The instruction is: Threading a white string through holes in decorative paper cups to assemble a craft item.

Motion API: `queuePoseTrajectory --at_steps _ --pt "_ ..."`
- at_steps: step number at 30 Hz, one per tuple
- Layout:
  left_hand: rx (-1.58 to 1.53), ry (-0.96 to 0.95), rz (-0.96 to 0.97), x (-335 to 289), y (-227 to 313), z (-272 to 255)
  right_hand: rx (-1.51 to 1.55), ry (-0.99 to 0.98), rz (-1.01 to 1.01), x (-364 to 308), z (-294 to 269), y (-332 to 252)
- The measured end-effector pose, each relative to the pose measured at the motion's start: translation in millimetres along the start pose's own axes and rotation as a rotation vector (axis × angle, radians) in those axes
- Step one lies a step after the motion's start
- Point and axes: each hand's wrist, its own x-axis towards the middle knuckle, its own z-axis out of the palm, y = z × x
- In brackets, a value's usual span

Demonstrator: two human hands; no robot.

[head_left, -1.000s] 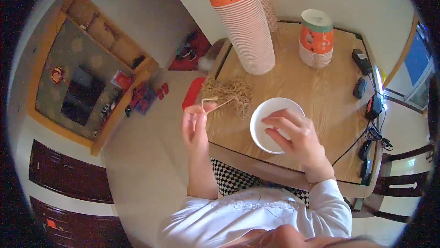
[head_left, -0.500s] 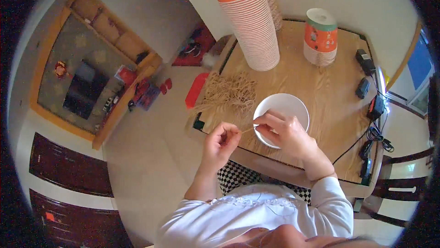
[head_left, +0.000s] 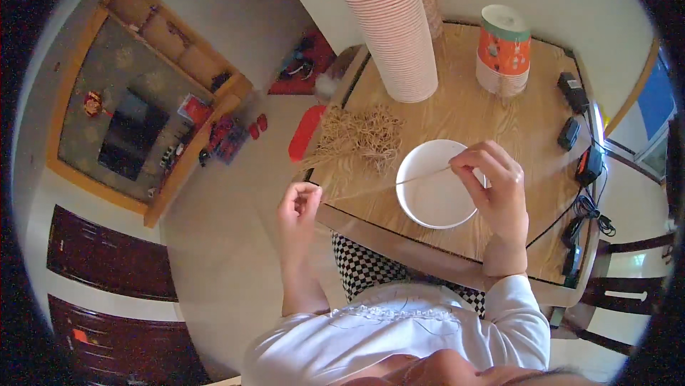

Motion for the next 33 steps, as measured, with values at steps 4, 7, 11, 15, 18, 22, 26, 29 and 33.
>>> queuePoseTrajectory --at_steps 4,7,11,15,18,22,26,29,33 --pt "-0.067 -0.012 0.378 -6 15 26 0.012 -0.296 -0.165 -15 25 -3" --pt "-0.520 -0.430 0.239 -30 32 59 -0.035 -0.488 -0.292 -18 43 -13" --pt "-0.494 -0.513 0.048 -38 33 67 0.068 -0.408 -0.218 -16 43 -11" --pt "-0.309 -0.337 0.115 -39 21 72 0.015 -0.536 -0.240 -13 31 -6" --pt "-0.401 -0.225 0.159 -40 24 73 -0.066 -0.374 -0.191 -7 21 -5" --pt "-0.328 -0.203 0.130 -38 19 70 0.039 -0.388 -0.217 -6 15 -2" --pt "-0.319 -0.247 0.173 -38 18 71 0.021 -0.480 -0.245 -10 30 -6" --pt "-0.346 -0.275 0.168 -39 16 70 0.073 -0.494 -0.230 -9 35 -4" --pt "-0.392 -0.337 0.111 -40 14 73 0.066 -0.512 -0.254 -8 34 2"
